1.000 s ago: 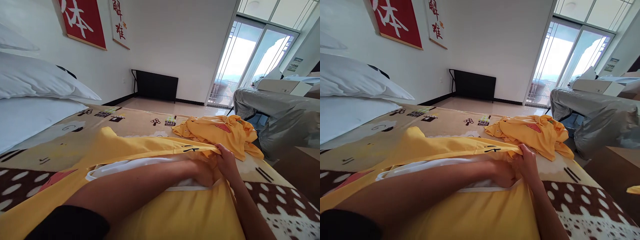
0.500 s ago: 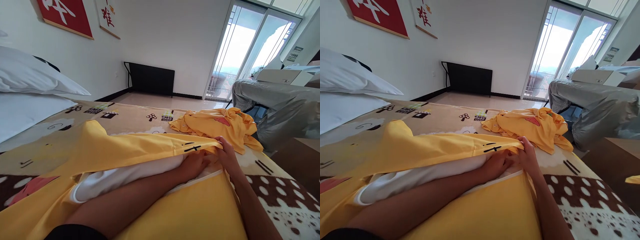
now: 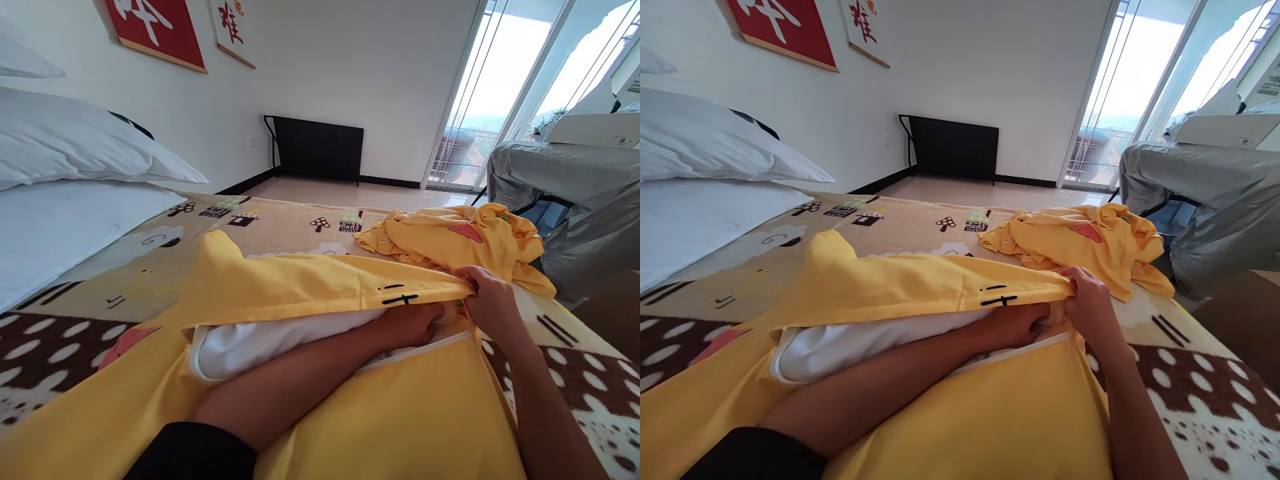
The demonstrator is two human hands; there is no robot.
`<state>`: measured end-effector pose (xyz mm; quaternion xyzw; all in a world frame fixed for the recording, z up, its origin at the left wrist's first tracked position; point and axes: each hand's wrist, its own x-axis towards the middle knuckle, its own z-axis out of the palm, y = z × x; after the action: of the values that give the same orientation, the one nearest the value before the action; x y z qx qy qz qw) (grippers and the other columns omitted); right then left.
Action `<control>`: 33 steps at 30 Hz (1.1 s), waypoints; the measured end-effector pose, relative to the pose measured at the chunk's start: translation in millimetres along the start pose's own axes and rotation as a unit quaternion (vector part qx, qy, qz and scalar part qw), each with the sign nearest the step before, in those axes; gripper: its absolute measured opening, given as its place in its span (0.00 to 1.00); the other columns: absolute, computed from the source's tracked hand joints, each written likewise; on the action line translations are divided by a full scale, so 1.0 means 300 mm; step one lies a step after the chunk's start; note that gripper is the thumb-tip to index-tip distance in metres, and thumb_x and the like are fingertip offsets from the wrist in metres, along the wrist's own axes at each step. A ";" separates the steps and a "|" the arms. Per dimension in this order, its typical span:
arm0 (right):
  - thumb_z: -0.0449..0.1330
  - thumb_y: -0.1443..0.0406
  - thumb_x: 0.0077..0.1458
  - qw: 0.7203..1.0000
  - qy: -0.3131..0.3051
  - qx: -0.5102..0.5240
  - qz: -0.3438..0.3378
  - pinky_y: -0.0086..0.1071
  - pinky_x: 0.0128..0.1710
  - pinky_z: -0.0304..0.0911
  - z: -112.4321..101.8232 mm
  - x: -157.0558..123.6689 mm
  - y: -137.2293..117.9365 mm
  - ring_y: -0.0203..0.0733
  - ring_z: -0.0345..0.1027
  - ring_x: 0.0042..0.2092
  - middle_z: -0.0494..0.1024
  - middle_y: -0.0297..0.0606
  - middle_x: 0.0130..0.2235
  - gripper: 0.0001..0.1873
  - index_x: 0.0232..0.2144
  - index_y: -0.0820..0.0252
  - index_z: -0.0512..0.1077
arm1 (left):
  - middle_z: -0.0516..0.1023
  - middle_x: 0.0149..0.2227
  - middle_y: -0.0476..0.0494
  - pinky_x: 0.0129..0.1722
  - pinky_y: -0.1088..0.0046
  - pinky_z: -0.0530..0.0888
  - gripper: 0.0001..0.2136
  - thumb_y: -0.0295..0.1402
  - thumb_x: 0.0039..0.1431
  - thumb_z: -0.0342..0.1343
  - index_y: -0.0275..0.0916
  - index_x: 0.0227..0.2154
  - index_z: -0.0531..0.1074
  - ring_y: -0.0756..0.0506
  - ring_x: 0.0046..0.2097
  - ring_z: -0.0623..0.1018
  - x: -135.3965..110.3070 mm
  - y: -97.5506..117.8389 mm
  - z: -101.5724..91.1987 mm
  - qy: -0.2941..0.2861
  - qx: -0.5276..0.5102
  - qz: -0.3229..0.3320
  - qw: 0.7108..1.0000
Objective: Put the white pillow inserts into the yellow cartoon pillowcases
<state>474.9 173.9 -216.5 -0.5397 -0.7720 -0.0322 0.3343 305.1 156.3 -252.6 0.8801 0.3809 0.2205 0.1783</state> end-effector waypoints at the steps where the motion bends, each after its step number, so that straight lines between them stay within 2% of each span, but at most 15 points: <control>1: 0.49 0.72 0.35 1.000 0.005 -0.020 -0.003 0.31 0.31 0.56 0.000 -0.003 -0.004 0.42 0.66 0.32 0.74 0.40 0.33 0.22 0.35 0.60 0.73 | 0.74 0.37 0.46 0.42 0.70 0.70 0.07 0.32 0.53 0.50 0.38 0.35 0.66 0.46 0.40 0.72 0.000 -0.008 0.004 -0.002 -0.001 -0.010 1.000; 3: 0.49 0.72 0.36 1.000 0.011 -0.028 -0.008 0.31 0.31 0.56 -0.001 -0.008 -0.011 0.42 0.67 0.33 0.74 0.41 0.35 0.19 0.32 0.60 0.72 | 0.73 0.37 0.47 0.39 0.73 0.70 0.11 0.38 0.56 0.48 0.38 0.40 0.64 0.48 0.37 0.72 0.006 -0.021 0.015 0.023 -0.017 -0.038 0.999; 6: 0.48 0.72 0.34 0.999 0.013 0.043 0.014 0.31 0.34 0.58 0.000 -0.008 -0.015 0.42 0.68 0.34 0.75 0.39 0.34 0.21 0.32 0.59 0.71 | 0.72 0.36 0.47 0.34 0.75 0.70 0.17 0.46 0.60 0.43 0.37 0.41 0.63 0.49 0.36 0.72 0.021 -0.031 0.030 0.021 -0.009 -0.082 0.996; 9: 0.47 0.71 0.33 0.984 -0.008 0.165 0.062 0.31 0.35 0.60 0.006 -0.001 -0.017 0.43 0.69 0.35 0.76 0.37 0.32 0.21 0.32 0.59 0.71 | 0.73 0.34 0.47 0.31 0.74 0.69 0.13 0.42 0.59 0.47 0.37 0.35 0.66 0.48 0.34 0.73 0.029 -0.026 0.033 -0.015 0.033 -0.071 0.997; 11: 0.48 0.70 0.33 0.965 -0.018 0.244 0.090 0.31 0.33 0.61 0.012 0.005 -0.018 0.42 0.69 0.34 0.75 0.37 0.31 0.20 0.32 0.60 0.70 | 0.74 0.37 0.46 0.35 0.72 0.70 0.08 0.37 0.58 0.50 0.38 0.33 0.68 0.46 0.39 0.74 0.030 -0.013 0.030 -0.029 0.057 -0.023 0.998; 13: 0.48 0.69 0.32 0.947 -0.009 0.302 0.110 0.30 0.31 0.60 0.021 0.008 -0.018 0.41 0.67 0.32 0.75 0.37 0.30 0.18 0.30 0.61 0.69 | 0.72 0.47 0.42 0.47 0.69 0.68 0.07 0.32 0.59 0.48 0.38 0.36 0.69 0.43 0.51 0.70 0.029 0.004 0.028 -0.028 0.095 0.038 0.994; 15: 0.48 0.69 0.32 0.934 0.008 0.337 0.121 0.28 0.30 0.59 0.032 0.008 -0.017 0.39 0.65 0.32 0.73 0.36 0.29 0.17 0.30 0.60 0.68 | 0.67 0.54 0.40 0.58 0.67 0.59 0.11 0.29 0.62 0.43 0.37 0.42 0.69 0.43 0.61 0.59 0.027 0.015 0.029 -0.020 0.130 0.095 0.987; 16: 0.48 0.68 0.32 0.929 0.013 0.349 0.125 0.28 0.29 0.58 0.038 0.007 -0.016 0.38 0.64 0.31 0.72 0.35 0.29 0.17 0.29 0.60 0.67 | 0.67 0.54 0.39 0.60 0.66 0.56 0.13 0.27 0.63 0.40 0.37 0.44 0.68 0.43 0.62 0.57 0.025 0.017 0.032 -0.023 0.149 0.113 0.982; 18: 0.49 0.68 0.34 0.921 0.013 0.368 0.130 0.27 0.27 0.57 0.044 0.006 -0.013 0.37 0.62 0.30 0.71 0.34 0.28 0.16 0.30 0.60 0.67 | 0.72 0.49 0.38 0.60 0.62 0.56 0.15 0.26 0.63 0.38 0.37 0.44 0.69 0.42 0.59 0.62 0.021 0.015 0.037 -0.049 0.183 0.123 0.974; 20: 0.50 0.68 0.36 0.917 0.006 0.376 0.129 0.26 0.27 0.56 0.041 0.006 -0.011 0.36 0.61 0.30 0.71 0.34 0.28 0.15 0.31 0.60 0.67 | 0.75 0.45 0.38 0.55 0.58 0.61 0.15 0.27 0.63 0.39 0.38 0.46 0.68 0.39 0.54 0.68 0.018 0.010 0.038 -0.076 0.206 0.106 0.970; 23: 0.52 0.68 0.37 0.919 -0.048 0.378 0.104 0.27 0.29 0.58 0.016 0.008 -0.006 0.37 0.63 0.32 0.72 0.34 0.30 0.14 0.32 0.60 0.67 | 0.74 0.48 0.38 0.50 0.59 0.67 0.17 0.35 0.63 0.39 0.39 0.51 0.64 0.40 0.50 0.72 0.012 0.014 0.022 -0.078 0.202 0.062 0.974; 25: 0.55 0.68 0.36 0.923 -0.105 0.362 0.072 0.28 0.32 0.60 0.000 0.010 0.001 0.39 0.66 0.35 0.74 0.35 0.33 0.17 0.35 0.60 0.68 | 0.69 0.55 0.36 0.50 0.60 0.67 0.19 0.38 0.62 0.39 0.37 0.53 0.62 0.39 0.53 0.70 0.007 0.026 0.000 -0.062 0.190 0.040 0.979; 27: 0.54 0.69 0.35 0.949 -0.123 0.284 0.050 0.30 0.35 0.61 -0.006 0.010 0.011 0.42 0.67 0.38 0.74 0.37 0.36 0.21 0.38 0.59 0.68 | 0.64 0.59 0.35 0.54 0.61 0.64 0.20 0.36 0.60 0.43 0.34 0.54 0.61 0.39 0.57 0.65 0.003 0.038 -0.018 -0.053 0.167 0.041 0.984; 30: 0.50 0.73 0.35 0.994 -0.064 0.075 0.044 0.32 0.36 0.59 0.004 0.003 0.021 0.44 0.66 0.38 0.73 0.41 0.36 0.23 0.37 0.61 0.70 | 0.61 0.61 0.43 0.57 0.66 0.62 0.20 0.35 0.61 0.43 0.39 0.56 0.58 0.44 0.59 0.63 -0.001 0.036 -0.017 -0.014 0.085 0.042 0.995; 33: 0.48 0.74 0.36 0.997 -0.023 -0.065 0.037 0.31 0.32 0.56 0.017 -0.008 0.015 0.43 0.65 0.34 0.70 0.44 0.35 0.16 0.29 0.62 0.70 | 0.65 0.59 0.47 0.54 0.69 0.65 0.19 0.39 0.65 0.35 0.45 0.57 0.56 0.48 0.57 0.65 0.002 0.014 0.013 0.000 0.049 0.014 0.999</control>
<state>476.9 176.0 -223.4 -0.5888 -0.7555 -0.0573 0.2816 310.0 153.5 -253.8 0.8929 0.3792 0.2037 0.1321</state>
